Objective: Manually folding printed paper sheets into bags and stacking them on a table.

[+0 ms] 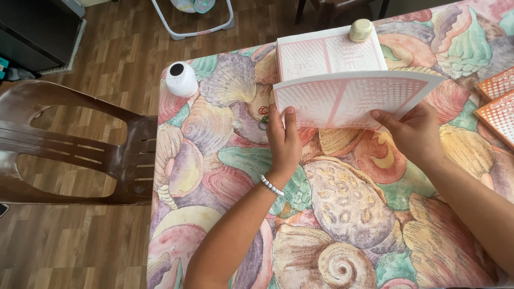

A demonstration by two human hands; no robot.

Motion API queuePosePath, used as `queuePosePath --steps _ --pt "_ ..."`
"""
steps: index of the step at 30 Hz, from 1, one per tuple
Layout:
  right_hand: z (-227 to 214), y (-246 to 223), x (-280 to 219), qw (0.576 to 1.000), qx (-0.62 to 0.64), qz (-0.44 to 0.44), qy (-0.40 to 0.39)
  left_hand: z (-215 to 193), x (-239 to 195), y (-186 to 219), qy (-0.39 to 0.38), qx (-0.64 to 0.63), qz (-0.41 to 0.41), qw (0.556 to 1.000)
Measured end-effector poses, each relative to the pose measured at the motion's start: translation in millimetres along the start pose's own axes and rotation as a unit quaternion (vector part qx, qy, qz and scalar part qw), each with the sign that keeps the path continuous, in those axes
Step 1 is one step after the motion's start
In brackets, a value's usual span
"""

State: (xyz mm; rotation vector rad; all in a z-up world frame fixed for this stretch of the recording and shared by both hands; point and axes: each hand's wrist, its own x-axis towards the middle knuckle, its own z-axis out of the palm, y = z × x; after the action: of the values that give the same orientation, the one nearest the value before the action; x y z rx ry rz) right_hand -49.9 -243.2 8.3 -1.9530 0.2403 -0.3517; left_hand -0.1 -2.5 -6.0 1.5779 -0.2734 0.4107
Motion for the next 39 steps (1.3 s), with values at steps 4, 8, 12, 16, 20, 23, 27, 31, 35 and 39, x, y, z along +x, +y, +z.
queuePosePath --steps 4,8,12,16,20,23,27,31,35,39 --pt "-2.5 0.3 -0.2 1.0 0.026 -0.006 -0.001 2.6 -1.9 -0.6 0.005 -0.013 0.01 1.0" --pt "-1.3 1.7 1.6 1.0 0.011 0.022 -0.002 3.5 -1.4 -3.8 0.0 -0.014 0.008 1.0" --pt "-0.6 5.0 2.6 1.0 0.005 0.031 -0.001 4.3 -2.1 -6.8 0.0 -0.011 0.01 1.0" --pt "-0.1 12.9 2.4 0.999 -0.015 0.041 -0.017 4.8 -1.6 -4.8 -0.003 -0.018 0.023 1.0" --pt "1.8 22.9 3.3 0.997 -0.055 0.047 -0.013 4.3 -1.6 -5.5 0.003 -0.014 0.016 1.0" --pt "0.8 15.6 2.8 0.999 -0.027 0.038 -0.013 4.5 -1.9 -5.9 0.004 -0.011 0.018 1.0" --pt "0.5 19.5 3.5 0.999 -0.015 0.038 -0.017 3.9 -2.1 -6.5 0.0 -0.01 0.015 1.0" --pt "1.4 14.0 5.5 0.998 -0.01 0.059 -0.018 2.5 -0.4 -3.2 -0.009 -0.028 -0.01 1.0" --pt "0.8 19.9 5.8 0.997 -0.047 0.056 -0.028 2.0 -0.5 -6.9 -0.008 -0.014 -0.006 1.0" --pt "1.3 16.2 6.4 0.997 -0.025 0.06 -0.034 2.6 -0.6 -8.2 -0.006 -0.016 -0.006 1.0"
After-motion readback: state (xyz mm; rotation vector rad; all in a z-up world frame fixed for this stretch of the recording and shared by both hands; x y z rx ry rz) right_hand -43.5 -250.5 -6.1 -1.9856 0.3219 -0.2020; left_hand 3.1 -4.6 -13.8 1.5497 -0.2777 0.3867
